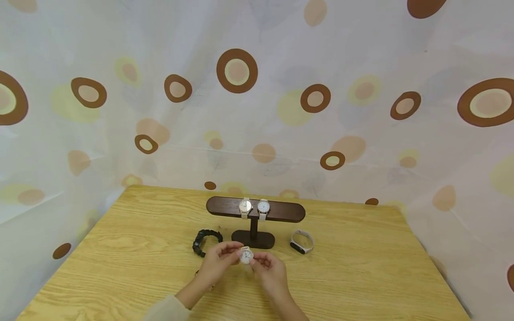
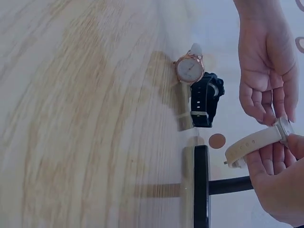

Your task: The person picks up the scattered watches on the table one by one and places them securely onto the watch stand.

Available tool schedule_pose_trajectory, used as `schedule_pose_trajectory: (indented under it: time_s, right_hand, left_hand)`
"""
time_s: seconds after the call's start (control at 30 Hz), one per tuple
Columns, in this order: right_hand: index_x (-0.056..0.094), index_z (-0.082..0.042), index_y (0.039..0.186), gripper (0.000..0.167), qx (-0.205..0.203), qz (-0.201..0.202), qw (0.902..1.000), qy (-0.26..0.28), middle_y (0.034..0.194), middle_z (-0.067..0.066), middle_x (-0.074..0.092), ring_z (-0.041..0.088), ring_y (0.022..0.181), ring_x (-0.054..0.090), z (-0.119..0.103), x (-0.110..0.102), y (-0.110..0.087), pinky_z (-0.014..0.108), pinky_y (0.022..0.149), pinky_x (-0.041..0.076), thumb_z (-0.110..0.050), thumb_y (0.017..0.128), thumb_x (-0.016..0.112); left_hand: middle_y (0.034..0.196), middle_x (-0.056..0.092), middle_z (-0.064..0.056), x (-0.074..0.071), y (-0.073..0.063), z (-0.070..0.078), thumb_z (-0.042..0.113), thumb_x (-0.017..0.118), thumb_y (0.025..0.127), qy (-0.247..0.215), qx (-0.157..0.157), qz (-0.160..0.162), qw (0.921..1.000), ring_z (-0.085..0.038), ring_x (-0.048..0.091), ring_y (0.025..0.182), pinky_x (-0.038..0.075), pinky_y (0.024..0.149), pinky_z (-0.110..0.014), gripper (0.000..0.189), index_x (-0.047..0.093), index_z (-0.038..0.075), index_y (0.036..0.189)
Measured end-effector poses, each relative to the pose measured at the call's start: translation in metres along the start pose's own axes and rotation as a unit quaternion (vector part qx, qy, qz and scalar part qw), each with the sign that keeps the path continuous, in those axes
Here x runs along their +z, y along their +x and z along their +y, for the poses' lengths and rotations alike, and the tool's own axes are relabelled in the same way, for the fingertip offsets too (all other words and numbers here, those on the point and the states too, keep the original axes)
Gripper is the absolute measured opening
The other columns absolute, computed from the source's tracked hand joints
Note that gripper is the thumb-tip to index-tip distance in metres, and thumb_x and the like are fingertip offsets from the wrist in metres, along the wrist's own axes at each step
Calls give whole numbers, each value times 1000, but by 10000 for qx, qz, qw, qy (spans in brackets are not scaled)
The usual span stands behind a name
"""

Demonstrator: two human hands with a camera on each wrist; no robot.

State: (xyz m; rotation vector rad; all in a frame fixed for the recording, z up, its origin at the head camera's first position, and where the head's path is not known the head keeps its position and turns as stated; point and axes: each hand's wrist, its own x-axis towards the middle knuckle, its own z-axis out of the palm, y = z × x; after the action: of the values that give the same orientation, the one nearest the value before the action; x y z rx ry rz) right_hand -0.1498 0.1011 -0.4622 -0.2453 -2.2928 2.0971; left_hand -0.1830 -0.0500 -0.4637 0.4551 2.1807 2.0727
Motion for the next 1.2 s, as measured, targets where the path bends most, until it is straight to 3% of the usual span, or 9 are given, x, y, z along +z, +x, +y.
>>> schedule_pose_trajectory:
  time_s: [0.27,0.47,0.63,0.83,1.07,1.2]
  right_hand:
    - [58,10,102,20,376,100,9957,844,81,-5,61,6,78,60,-6,1,-7,18,72,54,-3,88,60]
    - [60,7,100,14,284,168,9918,1232,77,-7,62,6,74,63,-15,-4,-11,20,70,55,0,88,59]
    - [60,7,102,17,107,189,9921,1238,76,-8,61,5,72,62,-21,-9,-12,21,69,55,1,87,59]
    - [61,5,100,15,-78,225,9924,1211,75,-9,62,4,71,62,-26,-13,-11,21,69,55,3,85,60]
    - [60,4,104,17,-8,542,9925,1091,76,-10,61,3,72,61,-32,-25,-7,19,71,55,2,86,59]
    - [61,-1,102,14,-34,678,9915,1113,76,-11,61,3,73,61,-33,-36,-3,18,72,54,1,87,60]
  left_hand:
    - [102,62,-26,5,-1,9,2,61,87,-361,-94,-27,9993,-10,61,86,55,74,-19,27,59,-14,109]
    - [103,63,-27,6,2,21,5,62,87,-312,26,-234,9992,-9,62,87,53,75,-17,27,61,-12,108]
    - [104,63,-28,5,5,27,6,62,88,-271,57,-477,9985,-1,60,80,52,74,-15,27,61,-12,108]
    - [106,63,-27,5,7,32,7,61,88,-270,79,-565,9980,-5,61,84,53,76,-16,28,61,-11,110]
    - [102,64,-25,-2,10,35,8,63,87,312,534,-141,9980,-18,64,90,51,77,-14,27,62,-8,109]
    - [103,65,-18,-17,14,33,10,68,84,987,1093,198,9889,-20,62,91,53,79,-23,27,64,-1,109]
